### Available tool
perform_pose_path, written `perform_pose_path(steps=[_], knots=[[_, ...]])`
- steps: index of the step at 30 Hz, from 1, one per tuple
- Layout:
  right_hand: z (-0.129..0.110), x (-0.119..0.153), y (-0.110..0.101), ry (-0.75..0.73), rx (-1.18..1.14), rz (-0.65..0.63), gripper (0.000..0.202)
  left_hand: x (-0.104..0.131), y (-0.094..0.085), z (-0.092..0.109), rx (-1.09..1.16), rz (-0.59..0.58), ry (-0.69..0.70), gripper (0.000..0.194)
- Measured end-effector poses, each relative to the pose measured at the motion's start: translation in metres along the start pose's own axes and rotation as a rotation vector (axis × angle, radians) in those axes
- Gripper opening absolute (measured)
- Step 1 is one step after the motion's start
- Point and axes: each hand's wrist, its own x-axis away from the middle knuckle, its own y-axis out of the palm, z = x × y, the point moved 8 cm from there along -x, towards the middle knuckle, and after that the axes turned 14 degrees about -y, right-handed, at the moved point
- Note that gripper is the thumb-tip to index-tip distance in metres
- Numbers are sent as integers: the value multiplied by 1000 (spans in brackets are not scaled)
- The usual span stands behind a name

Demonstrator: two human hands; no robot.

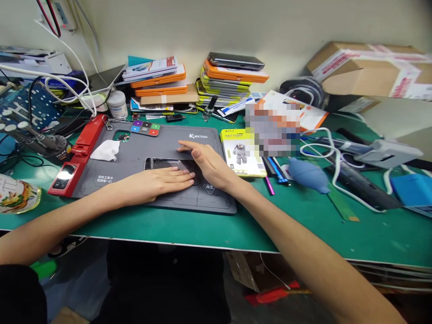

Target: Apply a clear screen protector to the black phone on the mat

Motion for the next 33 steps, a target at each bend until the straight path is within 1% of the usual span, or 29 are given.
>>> perform_pose_path(steps=[2, 4, 5, 7, 9, 10, 11, 12, 13, 15, 16, 17, 19, 22, 28, 30, 33], knots=[[0, 0, 0, -2, 0, -5, 78, 1, 3, 5, 57, -14, 54, 77], [0, 1, 1, 4, -4, -14, 78, 2, 4, 10, 112, 8, 108, 75], [0, 1, 1, 5, -4, -20, 77, 3, 2, 11, 127, 45, 125, 71], [0, 2, 1, 2, 3, -28, 77, 6, -4, 11, 101, 174, 133, 57], [0, 2, 2, -5, 12, -36, 77, 9, -11, 9, -15, 318, 95, 46], [1, 2, 3, -9, 14, -39, 77, 9, -13, 6, -93, 370, 53, 44], [1, 3, 4, -12, 13, -41, 77, 8, -14, 2, -170, 399, -5, 42], [1, 3, 4, -13, 13, -43, 77, 6, -14, -4, -235, 403, -72, 44], [1, 3, 5, -12, 14, -44, 77, 3, -12, -11, -281, 380, -141, 51], [2, 2, 5, -9, 22, -41, 77, -1, -6, -23, -324, 300, -244, 74], [2, 2, 4, -9, 26, -39, 78, -3, -3, -27, -332, 257, -267, 80], [2, 2, 4, -10, 29, -38, 79, -4, 0, -29, -337, 223, -273, 80], [1, 1, 4, -15, 30, -36, 82, -6, 3, -30, -343, 193, -258, 74], [1, 0, 3, -15, 19, -30, 81, -6, 4, -27, -328, 197, -217, 65], [-1, -1, 0, 6, -7, -16, 79, -7, 2, -17, -219, 175, -110, 53], [-3, -2, -1, 9, -8, -13, 79, -7, 1, -14, -182, 150, -71, 58], [-4, -3, -1, 20, -15, -20, 80, -7, 3, -11, -150, 77, -35, 79]])
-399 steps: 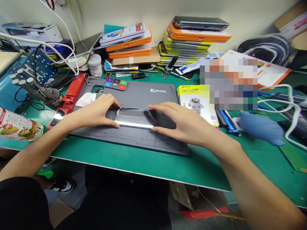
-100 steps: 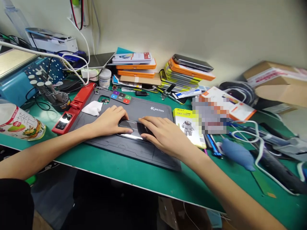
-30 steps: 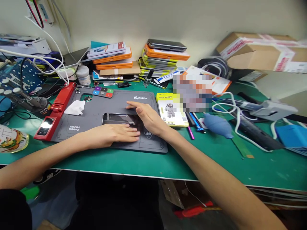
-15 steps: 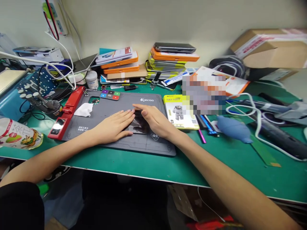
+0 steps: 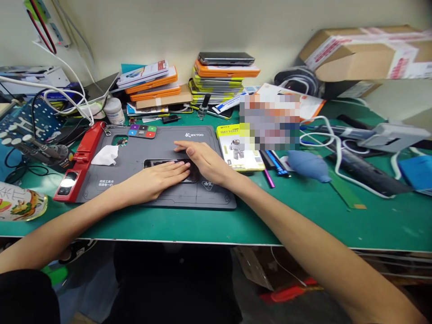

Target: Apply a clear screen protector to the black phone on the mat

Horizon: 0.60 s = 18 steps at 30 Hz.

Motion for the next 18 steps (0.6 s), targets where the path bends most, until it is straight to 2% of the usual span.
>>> perform_pose_path(steps=[2, 4, 6, 9, 11, 13, 16, 18], knots=[[0, 0, 0, 1, 1, -4, 79, 0, 2, 0, 5, -46, 17, 91], [0, -1, 1, -4, 4, -5, 78, 0, 4, 2, 5, -59, 49, 94], [0, -1, 1, -13, 3, -5, 79, 2, 1, 7, -3, -12, 100, 83], [0, -1, 0, -25, -11, -13, 81, 5, -12, 13, -67, 175, 121, 54], [0, 0, -2, -35, -19, -37, 75, 6, -24, 11, -130, 286, 31, 42], [-1, 2, -6, -45, -2, -44, 63, 5, -35, -3, -164, 333, -161, 42], [0, 4, -12, -44, 16, -39, 46, 5, -45, -36, -123, 321, -470, 43], [1, 4, -10, -50, -6, -64, 41, 3, -44, -51, -53, 294, -532, 37]])
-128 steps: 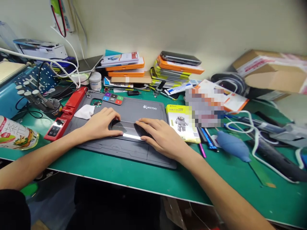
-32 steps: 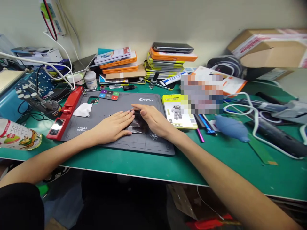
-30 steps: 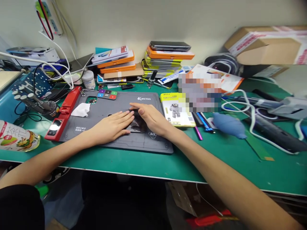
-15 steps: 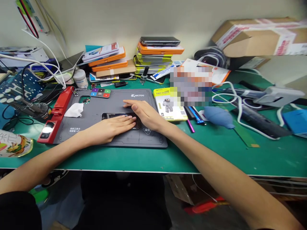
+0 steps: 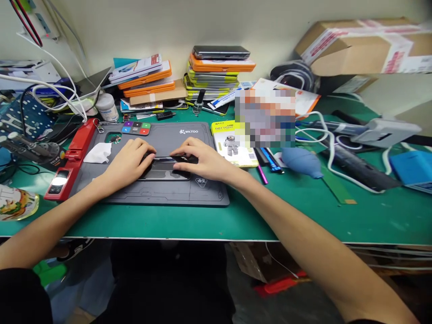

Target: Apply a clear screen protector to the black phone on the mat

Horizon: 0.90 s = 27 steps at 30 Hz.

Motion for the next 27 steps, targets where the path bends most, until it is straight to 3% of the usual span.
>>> perform_pose_path(steps=[8, 18, 23, 27], knots=[[16, -3, 2, 104, -75, 83, 18, -12, 14, -14, 170, -65, -23, 25], [13, -20, 16, 210, 181, 98, 39, -10, 15, -9, 105, -40, -37, 22], [17, -13, 9, 191, -20, 51, 18, -9, 15, -10, 106, -43, -27, 24], [14, -5, 3, 132, -60, 57, 17, -9, 16, -11, 118, -53, -29, 24]])
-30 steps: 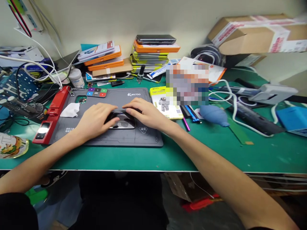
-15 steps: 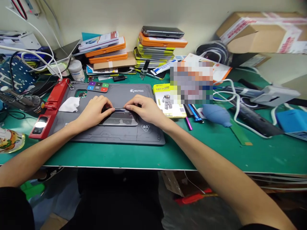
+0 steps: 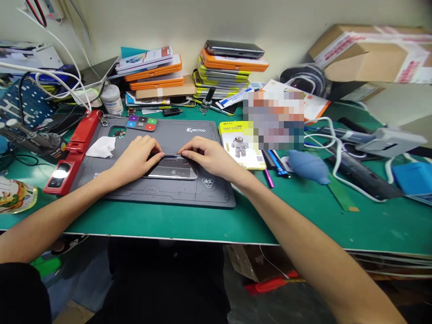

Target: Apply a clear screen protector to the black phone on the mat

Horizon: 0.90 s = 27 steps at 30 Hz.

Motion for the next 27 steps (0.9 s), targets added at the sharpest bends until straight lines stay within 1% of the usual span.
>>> perform_pose_path(steps=[6, 9, 13, 17, 19, 20, 23, 24, 27], knots=[[-5, 1, 9, 36, 174, 95, 22, 1, -1, 1, 33, 11, 37, 24], [-5, 1, 10, 49, 195, 104, 23, 2, -1, 1, 31, -11, 27, 29], [-6, 3, 8, 8, 136, 85, 30, 3, -2, 1, 33, 1, 7, 28], [-7, 4, 9, -2, 159, 54, 28, 3, -2, 2, 39, 11, 11, 27], [-9, 4, 9, -17, 168, 39, 19, 3, -1, 1, 40, 12, 10, 26], [-9, 4, 7, -29, 154, 33, 16, 2, -1, 0, 42, 12, 9, 26], [-8, 4, -1, -52, 61, 3, 28, 2, -1, 0, 42, 9, 12, 26], [-6, 5, -3, -48, 27, -17, 29, 2, -1, 0, 41, 9, 14, 26], [-1, 6, -8, -27, -43, -83, 26, 2, -1, 0, 37, 14, 16, 26]])
